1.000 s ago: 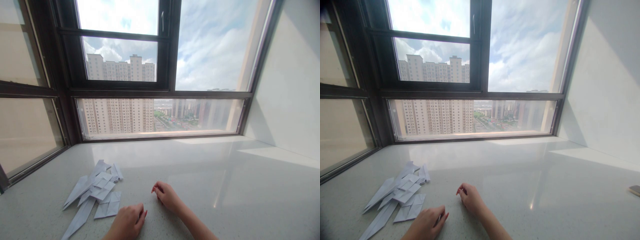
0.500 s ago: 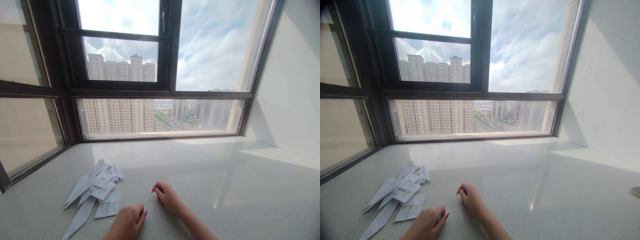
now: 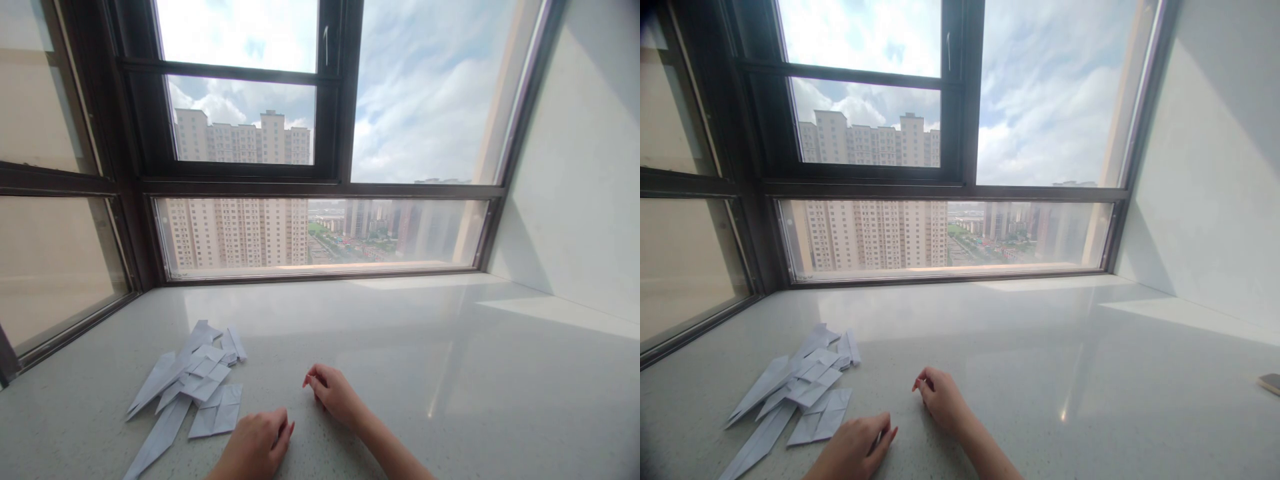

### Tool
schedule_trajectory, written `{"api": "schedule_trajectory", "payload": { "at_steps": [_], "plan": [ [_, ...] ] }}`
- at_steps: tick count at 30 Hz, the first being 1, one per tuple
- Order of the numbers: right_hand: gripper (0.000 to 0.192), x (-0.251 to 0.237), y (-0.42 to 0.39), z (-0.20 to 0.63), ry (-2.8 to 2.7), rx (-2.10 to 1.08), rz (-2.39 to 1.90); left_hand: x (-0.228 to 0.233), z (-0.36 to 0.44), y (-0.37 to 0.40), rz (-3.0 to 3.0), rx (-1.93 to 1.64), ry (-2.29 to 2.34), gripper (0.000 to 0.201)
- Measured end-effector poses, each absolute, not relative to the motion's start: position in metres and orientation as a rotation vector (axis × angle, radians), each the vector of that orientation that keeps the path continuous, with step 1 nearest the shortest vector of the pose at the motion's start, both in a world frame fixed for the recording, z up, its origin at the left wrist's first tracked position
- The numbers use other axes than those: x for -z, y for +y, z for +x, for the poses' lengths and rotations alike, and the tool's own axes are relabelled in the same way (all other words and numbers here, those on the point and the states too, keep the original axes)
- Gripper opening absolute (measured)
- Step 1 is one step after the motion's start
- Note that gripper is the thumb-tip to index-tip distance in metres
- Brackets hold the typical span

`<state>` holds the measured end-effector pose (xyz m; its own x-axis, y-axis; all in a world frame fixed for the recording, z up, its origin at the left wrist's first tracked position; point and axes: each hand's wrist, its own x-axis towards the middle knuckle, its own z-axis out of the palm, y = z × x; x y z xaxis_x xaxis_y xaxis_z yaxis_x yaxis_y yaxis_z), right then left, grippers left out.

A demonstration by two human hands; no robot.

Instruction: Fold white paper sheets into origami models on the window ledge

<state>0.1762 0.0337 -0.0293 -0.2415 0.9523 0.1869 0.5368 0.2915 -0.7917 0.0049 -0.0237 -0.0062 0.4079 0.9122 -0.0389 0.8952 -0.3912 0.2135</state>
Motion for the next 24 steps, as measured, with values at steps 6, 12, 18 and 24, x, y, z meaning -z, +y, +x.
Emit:
{"api": "schedule_trajectory", "payload": {
  "at_steps": [6,12,18,24],
  "plan": [
    [0.016,0.0292,0.0341,0.1759,-1.873,-0.820,-1.328,0.0063,0.0046,-0.0215,2.471,-0.102,1.598,0.031],
    [0.016,0.0269,0.0334,0.1762,-1.879,-0.818,-1.335,0.0063,0.0050,-0.0222,2.484,-0.098,1.607,0.031],
    [0.016,0.0270,0.0330,0.1764,-1.897,-0.792,-1.340,0.0054,0.0040,-0.0227,2.476,-0.096,1.596,0.031],
    [0.017,0.0260,0.0328,0.1757,-1.895,-0.801,-1.347,0.0037,0.0049,-0.0228,2.440,-0.088,1.606,0.030]
  ]
}}
